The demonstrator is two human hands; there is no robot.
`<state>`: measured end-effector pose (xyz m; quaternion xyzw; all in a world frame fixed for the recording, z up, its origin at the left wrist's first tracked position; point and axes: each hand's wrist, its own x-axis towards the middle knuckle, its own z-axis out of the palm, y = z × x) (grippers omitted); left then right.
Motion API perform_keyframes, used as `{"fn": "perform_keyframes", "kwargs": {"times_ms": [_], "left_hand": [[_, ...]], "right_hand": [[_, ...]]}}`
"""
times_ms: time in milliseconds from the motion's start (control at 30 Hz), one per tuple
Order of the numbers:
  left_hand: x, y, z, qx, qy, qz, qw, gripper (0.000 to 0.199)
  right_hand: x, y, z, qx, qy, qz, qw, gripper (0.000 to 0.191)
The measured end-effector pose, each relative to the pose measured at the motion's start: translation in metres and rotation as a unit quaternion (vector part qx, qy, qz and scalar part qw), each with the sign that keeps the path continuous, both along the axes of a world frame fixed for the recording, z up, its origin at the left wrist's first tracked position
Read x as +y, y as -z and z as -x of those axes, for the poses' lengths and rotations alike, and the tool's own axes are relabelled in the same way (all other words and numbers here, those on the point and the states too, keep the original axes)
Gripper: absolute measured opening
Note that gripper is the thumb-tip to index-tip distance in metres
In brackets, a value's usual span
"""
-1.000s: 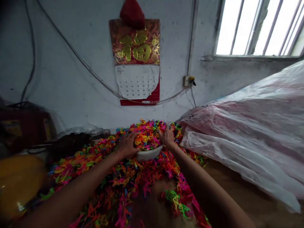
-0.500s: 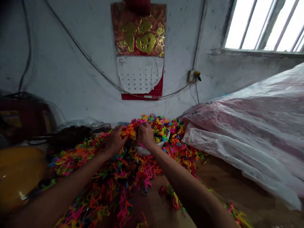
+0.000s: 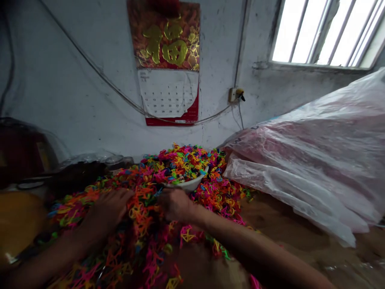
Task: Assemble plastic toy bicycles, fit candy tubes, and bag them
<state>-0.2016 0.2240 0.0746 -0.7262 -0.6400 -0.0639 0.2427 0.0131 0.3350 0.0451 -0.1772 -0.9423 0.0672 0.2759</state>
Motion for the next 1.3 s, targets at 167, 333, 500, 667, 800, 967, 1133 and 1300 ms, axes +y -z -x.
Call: {"fn": "perform_keyframes", "kwargs": {"times_ms": [167, 333, 500, 667, 800, 967, 1133, 1300], "left_hand": [[0.003, -0.041, -0.024, 0.076, -0.097, 0.010, 0.992, 0.028], [0.052, -0.036, -0.090, -0.030, 0.017, -0.010, 0.999, 0.042], [0.101, 0.002, -0.104, -0.023, 0.008, 0.021, 0.999, 0.055], [0.087, 0.000, -0.059, 0.007, 0.008, 0.034, 0.999, 0.040], [0.050, -0.006, -0.022, 0.028, -0.007, 0.030, 0.999, 0.045], [0.006, -0.009, 0.004, 0.069, -0.023, 0.025, 0.997, 0.044], [-0.002, -0.041, 0.004, 0.083, -0.113, -0.024, 0.990, 0.030], [0.045, -0.061, -0.047, 0.005, -0.050, -0.095, 0.994, 0.038]], "right_hand": [[0.086, -0.046, -0.034, 0.067, 0.222, 0.050, 0.971, 0.035], [0.140, -0.046, -0.030, 0.102, 0.371, 0.083, 0.919, 0.065], [0.148, -0.030, -0.010, 0.078, 0.343, 0.103, 0.930, 0.063], [0.116, -0.027, 0.016, 0.086, 0.237, 0.072, 0.965, 0.040], [0.068, -0.024, 0.050, 0.111, 0.174, 0.043, 0.978, 0.035], [0.014, -0.019, 0.065, 0.107, 0.138, 0.012, 0.985, 0.046], [-0.014, -0.036, 0.049, -0.010, 0.079, -0.050, 0.996, 0.074], [0.035, -0.052, 0.019, -0.061, 0.246, -0.041, 0.966, 0.039]]}}
